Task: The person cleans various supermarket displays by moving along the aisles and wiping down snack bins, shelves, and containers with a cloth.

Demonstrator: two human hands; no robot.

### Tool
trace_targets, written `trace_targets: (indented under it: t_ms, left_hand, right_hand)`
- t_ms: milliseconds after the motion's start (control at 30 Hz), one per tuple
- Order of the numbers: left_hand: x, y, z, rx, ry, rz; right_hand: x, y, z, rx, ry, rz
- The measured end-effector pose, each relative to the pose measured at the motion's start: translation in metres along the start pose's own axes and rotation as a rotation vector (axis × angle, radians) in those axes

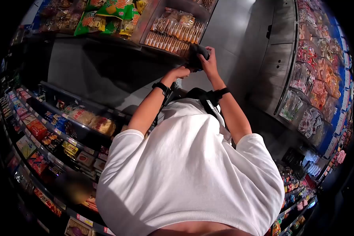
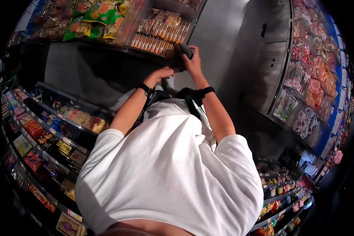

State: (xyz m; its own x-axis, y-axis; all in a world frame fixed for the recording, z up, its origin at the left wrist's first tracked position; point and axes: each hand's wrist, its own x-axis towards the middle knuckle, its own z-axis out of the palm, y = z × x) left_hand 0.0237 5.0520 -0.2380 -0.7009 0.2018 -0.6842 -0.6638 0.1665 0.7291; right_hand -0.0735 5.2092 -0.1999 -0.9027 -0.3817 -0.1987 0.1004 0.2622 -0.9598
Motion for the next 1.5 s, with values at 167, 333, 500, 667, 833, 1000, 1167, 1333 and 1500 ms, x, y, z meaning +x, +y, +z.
trace_targets:
  t_ms: [167,333,500,667,833,1000,1167,1333,1500]
  left_hand:
    - [0.008,0.000,0.041,-0.323,0.011,0.033]
    - [-0.012,-0.034,0.032,-0.327,0.448,0.212]
    - [-0.059,0.025,0.006,0.299,0.811,0.608]
    - [-0.052,0.050,0.013,0.353,1.028,0.611]
    - [-0.054,0.063,0.013,0.429,1.063,0.566]
    - [-0.064,0.057,0.006,0.562,0.991,0.710]
    - [-0.073,0.074,0.013,0.811,0.850,0.674]
    - [-0.057,0.056,-0.009,0.912,0.755,0.677]
    - [-0.065,0.058,-0.026,0.908,0.808,0.706]
  right_hand:
    - [-0.023,-0.010,0.015,-0.396,-0.010,-0.055]
    - [-0.022,-0.025,0.018,-0.597,-0.188,-0.316]
    - [-0.015,-0.022,-0.003,-0.624,-0.441,-0.371]
    - [0.030,-0.043,-0.035,-0.570,-0.315,-0.373]
    - [0.066,-0.049,-0.033,-0.588,-0.336,-0.491]
    - [0.055,-0.022,-0.009,-0.705,-0.311,-0.380]
    - [0.060,-0.013,-0.021,-0.844,-0.296,-0.367]
    - [0.052,-0.022,-0.024,-0.896,-0.451,-0.256]
    - [0.040,-0.065,-0.019,-1.122,-0.707,-0.425]
